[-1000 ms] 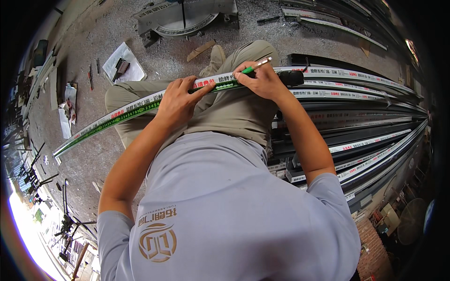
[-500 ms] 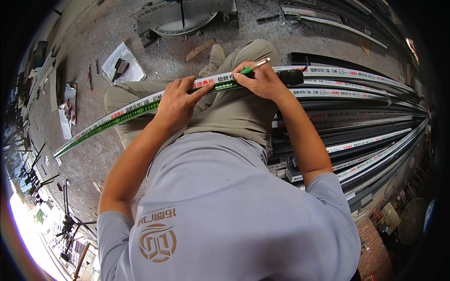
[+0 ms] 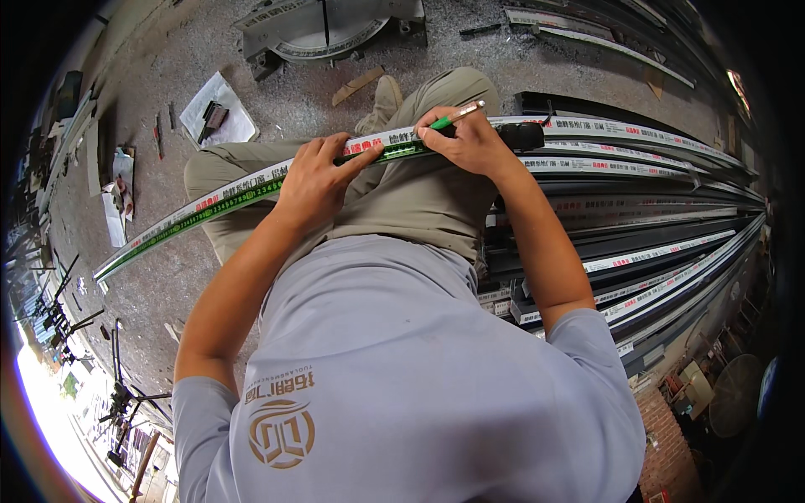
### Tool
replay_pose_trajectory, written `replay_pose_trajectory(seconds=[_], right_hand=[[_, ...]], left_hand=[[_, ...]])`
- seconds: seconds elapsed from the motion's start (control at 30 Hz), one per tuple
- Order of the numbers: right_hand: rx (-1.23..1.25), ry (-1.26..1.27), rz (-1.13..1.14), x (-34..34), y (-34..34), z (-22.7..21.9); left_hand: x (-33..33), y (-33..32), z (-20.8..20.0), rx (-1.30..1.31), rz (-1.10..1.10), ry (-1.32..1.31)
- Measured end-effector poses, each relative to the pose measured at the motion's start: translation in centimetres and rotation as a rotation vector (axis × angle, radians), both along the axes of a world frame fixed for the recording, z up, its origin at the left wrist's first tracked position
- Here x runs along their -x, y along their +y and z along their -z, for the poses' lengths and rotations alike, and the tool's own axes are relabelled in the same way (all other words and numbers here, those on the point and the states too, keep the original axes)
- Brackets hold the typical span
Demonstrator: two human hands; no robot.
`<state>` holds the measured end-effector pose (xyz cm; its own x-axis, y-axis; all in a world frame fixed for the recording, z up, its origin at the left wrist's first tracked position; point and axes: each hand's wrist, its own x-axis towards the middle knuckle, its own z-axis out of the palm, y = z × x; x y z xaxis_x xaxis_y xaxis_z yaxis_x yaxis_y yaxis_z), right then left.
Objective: The person measures and marks metal profiles with a tape measure and marker, then uses a miter saw to cut them to length. The person handles the profiles one at a time, aligns them on the saw, and cuts them.
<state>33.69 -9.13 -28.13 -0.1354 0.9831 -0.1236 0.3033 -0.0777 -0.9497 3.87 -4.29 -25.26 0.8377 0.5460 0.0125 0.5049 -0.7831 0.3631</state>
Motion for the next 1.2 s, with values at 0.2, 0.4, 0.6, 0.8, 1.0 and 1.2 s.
replay_pose_trajectory(seconds=[0.2,0.4,0.6,0.8,1.0,1.2], right_hand=[[0.025,0.007,-0.015,0.0,0.2,-0.2],[0.058,-0.025,-0.035,-0.2,0.2,-0.4],[0.063,-0.022,-0.046,-0.3,0.3,-0.3],[-0.019,0.104,0.057,-0.2,0.0,-0.9],[-0.552,-0.712,0.002,-1.4,-1.9,-5.4],[-0.574,-0.738,0.263,-6.2,-3.9,-3.5]], left_hand=[[0.0,0.1,-0.1,-0.007,0.0,0.001],[0.0,0.1,0.0,-0.012,0.0,-0.004],[0.0,0.1,0.1,-0.027,-0.001,-0.002],[0.0,0.1,0.0,-0.017,-0.005,0.001],[0.0,0.1,-0.9,-0.016,-0.018,-0.011],[1.4,1.0,-1.8,0.2,-0.1,-0.06]])
